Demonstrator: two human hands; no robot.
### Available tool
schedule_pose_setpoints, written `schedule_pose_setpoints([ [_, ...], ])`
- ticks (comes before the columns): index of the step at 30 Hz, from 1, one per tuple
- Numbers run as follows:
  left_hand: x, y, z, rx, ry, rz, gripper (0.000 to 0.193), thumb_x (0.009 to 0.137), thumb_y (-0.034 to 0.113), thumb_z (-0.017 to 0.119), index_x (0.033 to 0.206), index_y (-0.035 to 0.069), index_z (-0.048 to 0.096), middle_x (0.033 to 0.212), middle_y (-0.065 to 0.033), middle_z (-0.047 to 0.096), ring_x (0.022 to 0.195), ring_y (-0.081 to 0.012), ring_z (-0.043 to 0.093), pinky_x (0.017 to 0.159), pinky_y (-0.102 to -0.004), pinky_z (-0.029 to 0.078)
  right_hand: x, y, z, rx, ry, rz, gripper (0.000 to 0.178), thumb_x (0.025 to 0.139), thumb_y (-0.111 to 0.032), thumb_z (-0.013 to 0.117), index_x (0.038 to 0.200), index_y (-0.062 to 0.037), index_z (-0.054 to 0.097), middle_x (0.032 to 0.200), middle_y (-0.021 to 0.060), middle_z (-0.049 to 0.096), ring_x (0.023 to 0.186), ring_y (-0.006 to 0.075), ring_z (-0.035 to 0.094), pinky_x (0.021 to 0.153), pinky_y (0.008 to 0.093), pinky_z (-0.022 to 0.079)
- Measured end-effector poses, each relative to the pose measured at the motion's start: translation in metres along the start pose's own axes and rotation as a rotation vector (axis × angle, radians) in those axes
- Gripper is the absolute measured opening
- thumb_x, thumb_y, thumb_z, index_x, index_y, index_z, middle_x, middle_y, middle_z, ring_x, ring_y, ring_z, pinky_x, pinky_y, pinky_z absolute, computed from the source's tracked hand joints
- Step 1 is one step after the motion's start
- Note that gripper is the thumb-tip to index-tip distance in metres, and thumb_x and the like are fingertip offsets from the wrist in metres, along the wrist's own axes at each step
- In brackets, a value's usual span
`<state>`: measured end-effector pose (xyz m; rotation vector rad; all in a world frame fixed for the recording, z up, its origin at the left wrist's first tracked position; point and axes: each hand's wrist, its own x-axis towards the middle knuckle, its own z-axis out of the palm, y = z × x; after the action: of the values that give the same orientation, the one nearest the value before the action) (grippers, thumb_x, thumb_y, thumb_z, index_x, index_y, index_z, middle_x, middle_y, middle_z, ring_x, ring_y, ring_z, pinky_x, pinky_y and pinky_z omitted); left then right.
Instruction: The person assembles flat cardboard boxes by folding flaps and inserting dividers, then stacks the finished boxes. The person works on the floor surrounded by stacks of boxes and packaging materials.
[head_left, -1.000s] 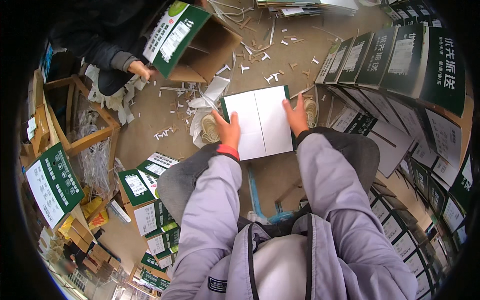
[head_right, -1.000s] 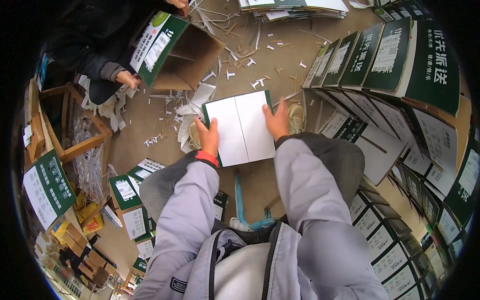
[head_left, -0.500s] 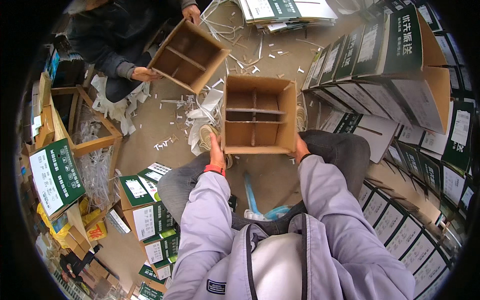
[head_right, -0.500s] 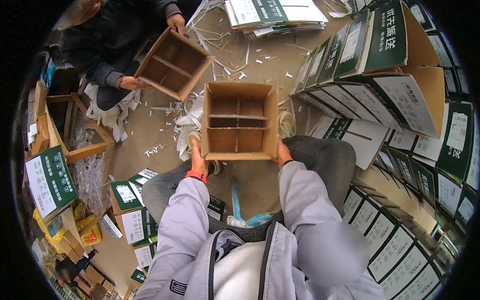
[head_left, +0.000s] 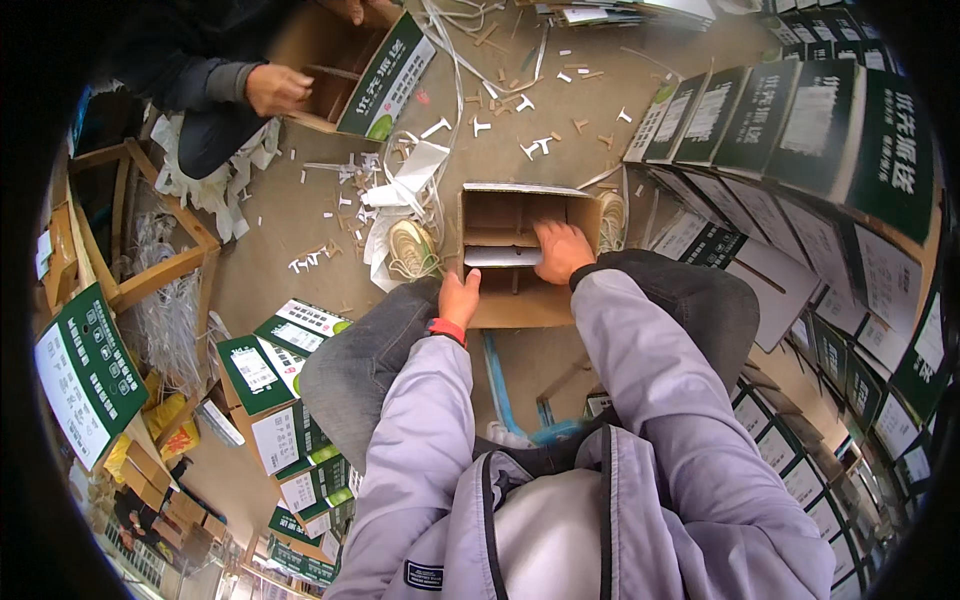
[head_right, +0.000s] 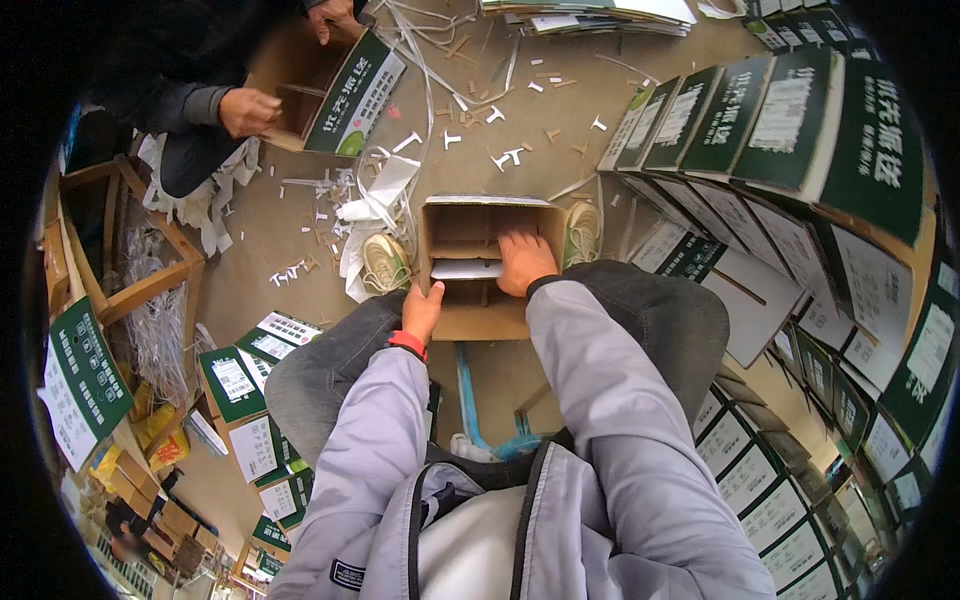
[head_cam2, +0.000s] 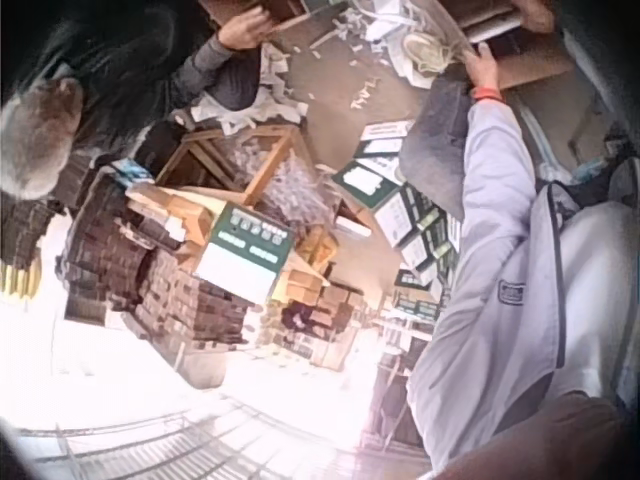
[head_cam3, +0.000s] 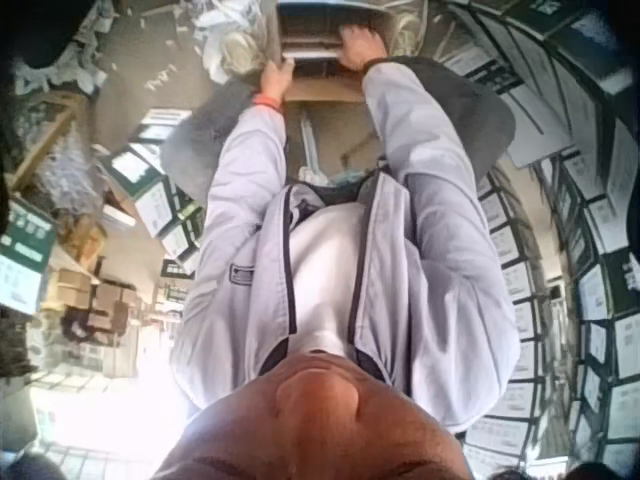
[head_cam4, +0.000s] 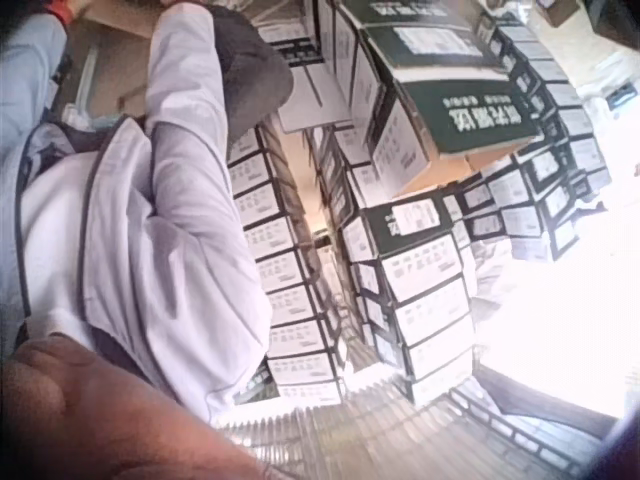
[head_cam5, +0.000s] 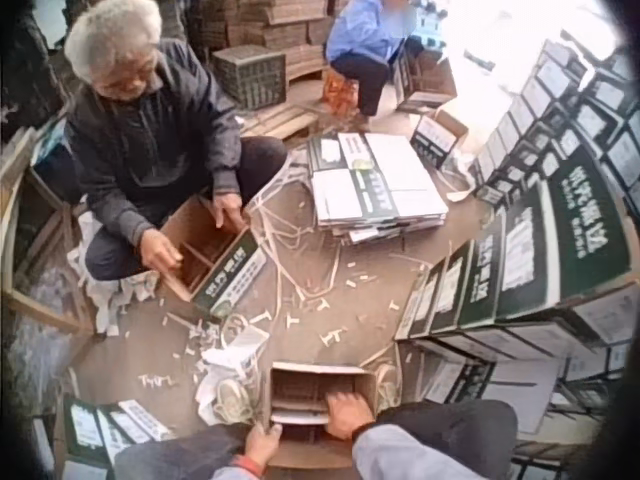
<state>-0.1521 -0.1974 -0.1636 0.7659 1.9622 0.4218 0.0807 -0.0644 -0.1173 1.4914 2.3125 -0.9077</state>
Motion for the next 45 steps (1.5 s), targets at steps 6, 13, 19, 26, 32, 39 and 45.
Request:
schedule_pose_setpoints([
  [6,0.005,0.012,0.003,0.085,0.005,-0.065,0.053,0.105,0.029,0.058,0.146,-0.004,0.057,0.131,-0.0343,0.067,0.124,-0.0502,0.063,0.105,-0.0502,0.051,-0.003,0.010,0.063,-0.175,-0.221,-0.067,0.044,0.089,-0.016,0.063,0.132,-0.0084,0.065,0.132,0.0114,0.067,0.117,0.0342,0.067,0.098,0.0507,0.053],
  [13,0.005,0.025,0.009,0.092,0.056,-0.078,0.051,0.104,0.026,0.058,0.146,-0.003,0.058,0.134,-0.0332,0.066,0.125,-0.0501,0.062,0.106,-0.0504,0.050,0.041,0.041,0.067,-0.047,-0.196,0.051,0.034,0.092,-0.018,0.063,0.126,-0.0112,0.069,0.126,0.0134,0.070,0.114,0.0357,0.067,0.094,0.0500,0.056],
  [19,-0.002,0.026,0.023,0.114,0.077,-0.087,0.048,0.103,0.016,0.056,0.147,-0.002,0.057,0.143,-0.0303,0.062,0.133,-0.0477,0.056,0.114,-0.0471,0.045,0.029,0.043,0.109,-0.136,0.034,0.061,0.034,0.097,-0.016,0.055,0.127,-0.0117,0.071,0.131,0.0108,0.068,0.120,0.0322,0.065,0.103,0.0480,0.053],
  [26,-0.006,0.035,0.027,0.152,0.117,-0.108,0.048,0.100,0.010,0.057,0.147,-0.001,0.058,0.142,-0.0286,0.062,0.132,-0.0464,0.057,0.112,-0.0477,0.046,0.037,0.046,0.107,-0.154,-0.096,0.077,0.025,0.094,-0.015,0.056,0.113,-0.0129,0.072,0.113,0.0109,0.071,0.111,0.0331,0.069,0.089,0.0497,0.058],
  [32,-0.001,0.044,0.028,0.098,0.109,-0.130,0.047,0.100,0.010,0.056,0.145,-0.003,0.059,0.141,-0.0288,0.063,0.131,-0.0462,0.058,0.112,-0.0477,0.046,0.059,0.048,0.132,-0.170,-0.126,0.257,0.030,0.098,-0.024,0.054,0.094,-0.0145,0.082,0.106,0.0109,0.077,0.104,0.0323,0.073,0.090,0.0514,0.054],
  [39,-0.002,0.031,0.041,0.165,0.178,-0.043,0.049,0.102,0.014,0.057,0.147,-0.005,0.056,0.139,-0.0310,0.063,0.130,-0.0468,0.059,0.110,-0.0484,0.047,0.075,0.046,0.136,-0.217,-0.158,0.310,0.029,0.097,-0.025,0.055,0.100,-0.0143,0.081,0.115,0.0116,0.075,0.115,0.0322,0.067,0.102,0.0512,0.047],
  [45,0.002,0.032,-0.004,0.288,0.065,0.023,0.044,0.101,0.031,0.064,0.121,-0.008,0.069,0.103,-0.0350,0.072,0.100,-0.0525,0.070,0.086,-0.0581,0.055,0.079,0.027,0.095,-0.069,-0.519,0.375,0.032,0.097,-0.025,0.060,0.119,-0.0137,0.080,0.124,0.0131,0.077,0.116,0.0335,0.073,0.092,0.0507,0.059],
])
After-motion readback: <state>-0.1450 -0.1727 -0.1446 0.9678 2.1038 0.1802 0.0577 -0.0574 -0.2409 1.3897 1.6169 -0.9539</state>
